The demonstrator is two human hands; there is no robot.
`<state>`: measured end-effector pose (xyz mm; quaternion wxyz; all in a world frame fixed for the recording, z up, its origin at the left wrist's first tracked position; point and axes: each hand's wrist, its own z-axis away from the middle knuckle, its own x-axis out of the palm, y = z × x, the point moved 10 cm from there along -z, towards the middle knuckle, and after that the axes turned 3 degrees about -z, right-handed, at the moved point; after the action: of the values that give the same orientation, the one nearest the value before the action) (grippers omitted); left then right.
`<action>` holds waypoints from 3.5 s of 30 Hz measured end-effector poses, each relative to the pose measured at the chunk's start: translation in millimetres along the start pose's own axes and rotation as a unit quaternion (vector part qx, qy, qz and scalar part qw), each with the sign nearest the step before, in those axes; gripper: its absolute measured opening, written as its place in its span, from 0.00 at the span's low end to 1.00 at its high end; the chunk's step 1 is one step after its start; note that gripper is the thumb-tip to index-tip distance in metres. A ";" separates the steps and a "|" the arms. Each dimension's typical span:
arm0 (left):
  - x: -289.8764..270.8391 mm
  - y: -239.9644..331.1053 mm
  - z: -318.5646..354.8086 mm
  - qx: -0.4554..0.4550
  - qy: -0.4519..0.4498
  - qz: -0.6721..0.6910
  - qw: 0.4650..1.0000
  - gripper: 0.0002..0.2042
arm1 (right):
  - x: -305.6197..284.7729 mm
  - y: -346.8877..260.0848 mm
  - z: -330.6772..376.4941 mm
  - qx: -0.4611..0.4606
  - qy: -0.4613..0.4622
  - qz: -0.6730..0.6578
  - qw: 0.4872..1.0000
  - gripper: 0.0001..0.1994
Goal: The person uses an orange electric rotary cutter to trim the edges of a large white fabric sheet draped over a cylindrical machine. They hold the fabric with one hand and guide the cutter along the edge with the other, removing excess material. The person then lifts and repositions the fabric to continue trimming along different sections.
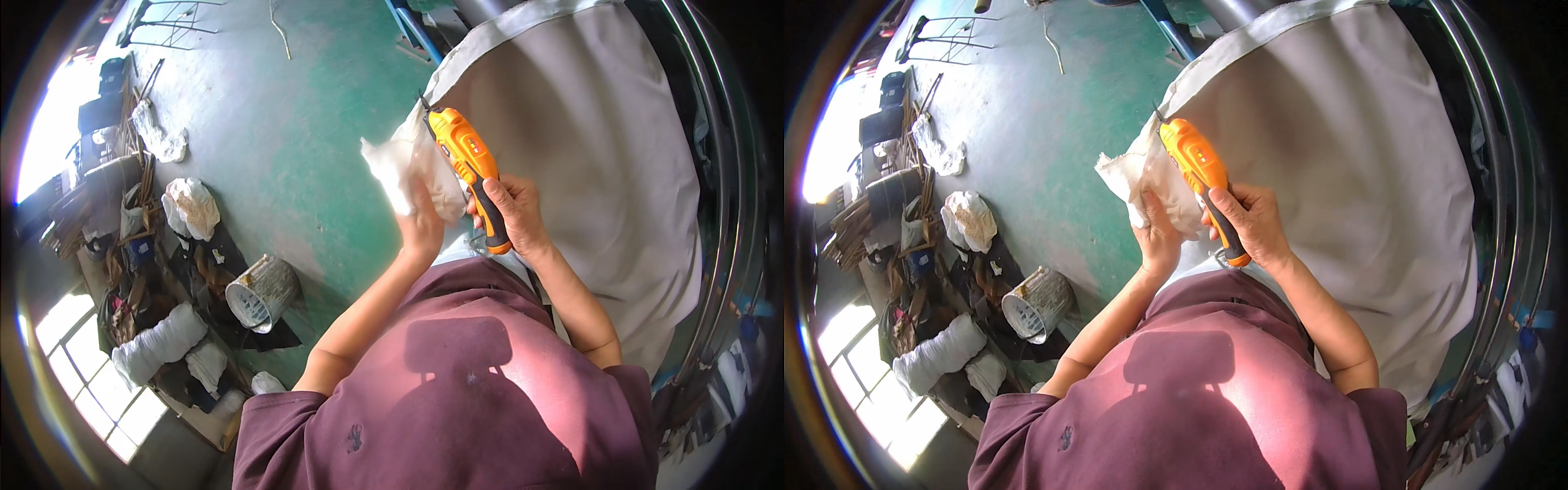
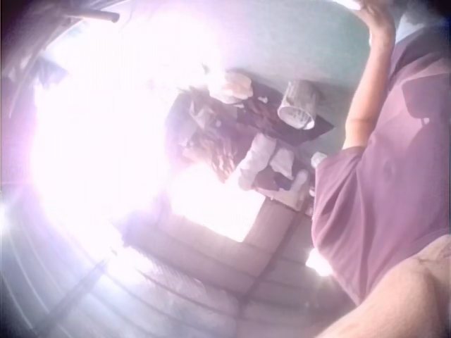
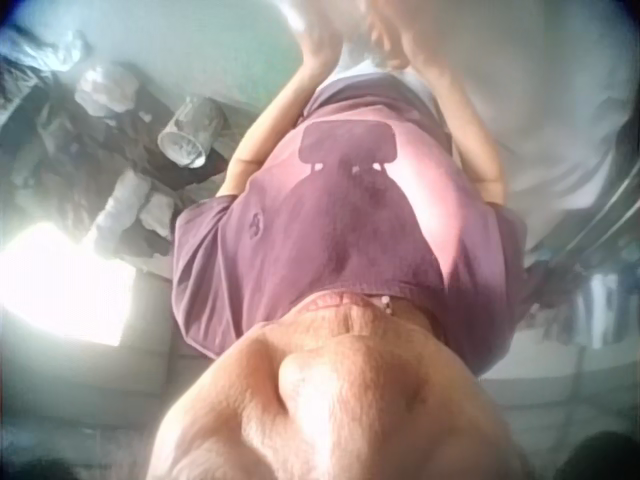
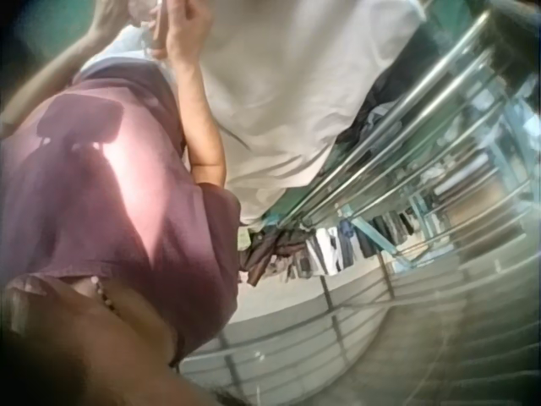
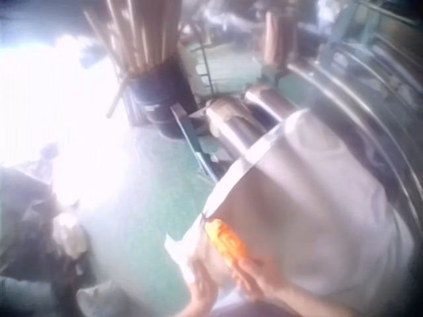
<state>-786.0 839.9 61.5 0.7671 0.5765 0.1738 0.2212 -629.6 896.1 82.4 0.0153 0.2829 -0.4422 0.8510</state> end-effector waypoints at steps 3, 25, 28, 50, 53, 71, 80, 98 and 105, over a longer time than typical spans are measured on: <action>-6.8 1.1 -17.3 -0.007 0.006 0.007 1.000 0.21 | -6.3 3.3 -1.7 0.007 0.006 0.029 1.000 0.17; -16.1 -9.5 -160.1 -0.257 -0.311 -0.406 0.820 0.29 | -8.8 -9.4 29.2 -0.053 0.163 -0.094 0.981 0.12; -10.8 -6.8 -159.1 -0.220 -0.385 -0.457 0.771 0.21 | -12.1 -11.6 31.4 -0.063 0.152 -0.074 0.984 0.13; 64.5 -19.8 -191.2 -0.040 -0.761 -0.368 0.533 0.18 | 95.7 62.0 10.9 -0.076 0.468 -0.166 0.864 0.10; 57.9 -37.2 -200.3 -0.191 -0.697 -0.408 0.558 0.19 | 95.3 81.0 18.8 -0.064 0.479 -0.138 0.864 0.11; -2.1 -81.7 -225.2 -0.415 -0.482 -0.367 0.679 0.32 | 102.0 106.2 37.9 -0.069 0.494 -0.207 0.842 0.12; 10.4 -91.7 -227.7 -0.062 -0.673 -0.585 0.448 0.29 | 101.4 74.6 41.0 -0.087 0.486 -0.214 0.843 0.13; 24.3 -75.2 -201.0 0.064 -0.693 -0.419 0.583 0.25 | 105.5 88.2 25.1 -0.071 0.466 -0.214 0.855 0.11; 34.0 -32.3 -163.5 -0.205 -0.600 -0.339 0.695 0.12 | 113.9 101.9 23.7 -0.052 0.425 -0.228 0.875 0.17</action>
<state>-838.2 982.6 -14.8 0.8305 0.3176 -0.1895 -0.4166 -742.4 790.6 73.7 0.4099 -0.0141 -0.3604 0.8378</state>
